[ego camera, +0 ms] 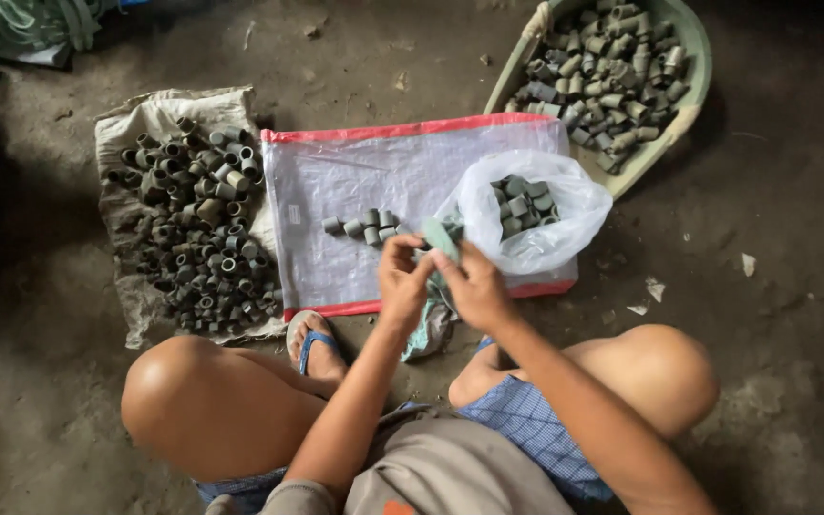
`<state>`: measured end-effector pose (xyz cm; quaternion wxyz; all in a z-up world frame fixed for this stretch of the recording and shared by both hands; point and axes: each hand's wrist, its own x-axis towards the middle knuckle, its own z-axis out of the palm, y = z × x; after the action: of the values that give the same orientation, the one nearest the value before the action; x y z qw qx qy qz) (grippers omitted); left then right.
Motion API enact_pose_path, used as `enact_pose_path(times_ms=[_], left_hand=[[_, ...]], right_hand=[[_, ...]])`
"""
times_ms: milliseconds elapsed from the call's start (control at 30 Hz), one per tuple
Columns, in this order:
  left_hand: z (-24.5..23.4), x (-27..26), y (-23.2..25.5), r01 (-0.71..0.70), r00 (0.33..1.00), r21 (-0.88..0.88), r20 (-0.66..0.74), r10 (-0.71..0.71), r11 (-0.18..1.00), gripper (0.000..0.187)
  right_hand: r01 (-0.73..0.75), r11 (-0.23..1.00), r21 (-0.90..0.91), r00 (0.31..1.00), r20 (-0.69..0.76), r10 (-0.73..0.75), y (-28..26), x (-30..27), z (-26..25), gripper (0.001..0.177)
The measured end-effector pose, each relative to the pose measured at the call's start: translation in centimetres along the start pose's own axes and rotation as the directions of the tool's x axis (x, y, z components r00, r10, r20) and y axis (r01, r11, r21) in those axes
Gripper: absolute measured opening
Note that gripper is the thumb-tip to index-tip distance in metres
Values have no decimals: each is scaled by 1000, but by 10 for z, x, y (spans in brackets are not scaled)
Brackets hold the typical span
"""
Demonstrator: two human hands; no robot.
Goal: Cleaning and sorting small grey pipe fittings by wiping them with a cloth and placing them on a plastic sheet.
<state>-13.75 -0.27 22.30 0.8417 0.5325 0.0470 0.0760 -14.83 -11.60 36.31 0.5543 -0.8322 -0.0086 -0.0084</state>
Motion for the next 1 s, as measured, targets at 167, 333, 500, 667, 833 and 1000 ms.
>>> enact_pose_path(times_ms=[167, 333, 500, 667, 833, 1000], left_hand=[[-7, 1, 14, 77, 988, -39, -130, -82, 996, 28], [16, -4, 33, 97, 989, -119, -100, -109, 988, 31], [27, -13, 55, -122, 988, 265, 120, 92, 957, 36], [30, -8, 75, -208, 971, 344, 182, 153, 916, 53], [27, -3, 77, -229, 958, 338, 242, 151, 913, 48], [-6, 14, 41, 65, 992, 296, -118, -31, 953, 43]], right_hand=[[-116, 993, 13, 993, 28, 116, 77, -9, 5, 43], [-443, 521, 729, 861, 184, 474, 20, -4, 0, 20], [-529, 425, 735, 811, 288, 510, 25, 0, -6, 17], [-557, 402, 727, 784, 300, 544, 27, 4, -9, 21], [-510, 439, 740, 803, 226, 551, 31, -1, -7, 28], [-212, 977, 26, 962, 179, 204, 38, -23, 0, 22]])
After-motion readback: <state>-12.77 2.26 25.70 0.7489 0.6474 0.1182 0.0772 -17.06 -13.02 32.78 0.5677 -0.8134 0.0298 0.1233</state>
